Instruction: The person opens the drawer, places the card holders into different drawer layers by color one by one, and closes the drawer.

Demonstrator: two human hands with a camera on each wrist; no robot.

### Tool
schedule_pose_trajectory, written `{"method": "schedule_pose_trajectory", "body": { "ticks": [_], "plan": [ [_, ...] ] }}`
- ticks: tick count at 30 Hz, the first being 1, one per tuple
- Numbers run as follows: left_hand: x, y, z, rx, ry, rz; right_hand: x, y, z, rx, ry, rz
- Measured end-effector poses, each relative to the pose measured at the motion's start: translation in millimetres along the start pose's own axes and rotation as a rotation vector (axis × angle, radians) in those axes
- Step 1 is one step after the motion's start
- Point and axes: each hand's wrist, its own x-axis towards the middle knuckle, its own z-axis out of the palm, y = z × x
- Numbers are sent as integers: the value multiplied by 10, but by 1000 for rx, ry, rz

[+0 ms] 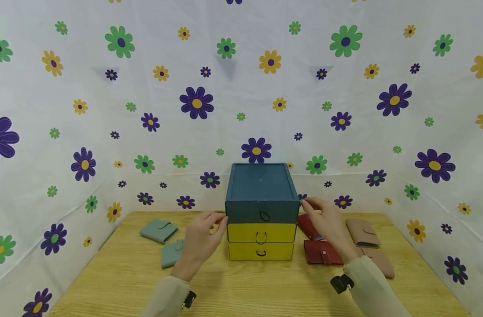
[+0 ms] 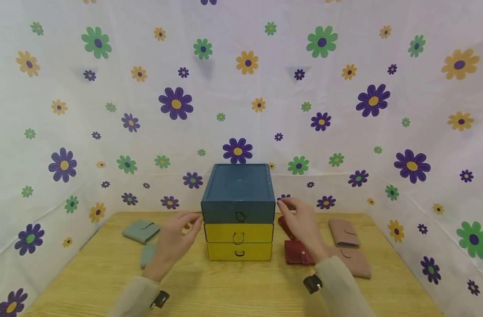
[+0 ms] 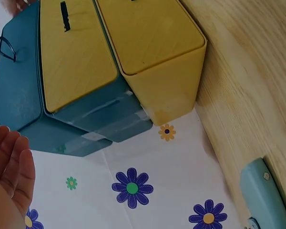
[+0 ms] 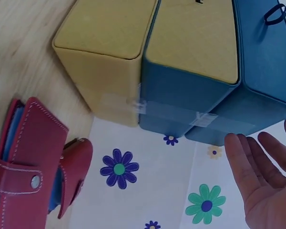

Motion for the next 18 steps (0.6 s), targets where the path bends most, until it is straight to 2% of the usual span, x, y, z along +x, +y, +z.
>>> {"method": "schedule_pose_trajectory", "body": {
  "ticks": [3,8,12,18],
  "plan": [
    [25,60,19,-3,-25,18,52,-58,-2,26,16,-45],
    [74,160,71,-7,-57,61,152,-146,-20,167,10,-76],
    [104,248,118,8,-94,96,213,-215,-33,237,-35,-32],
    [144,354,199,11,-119,160,260,-306,-73,260,-79,44]
  ]
}}
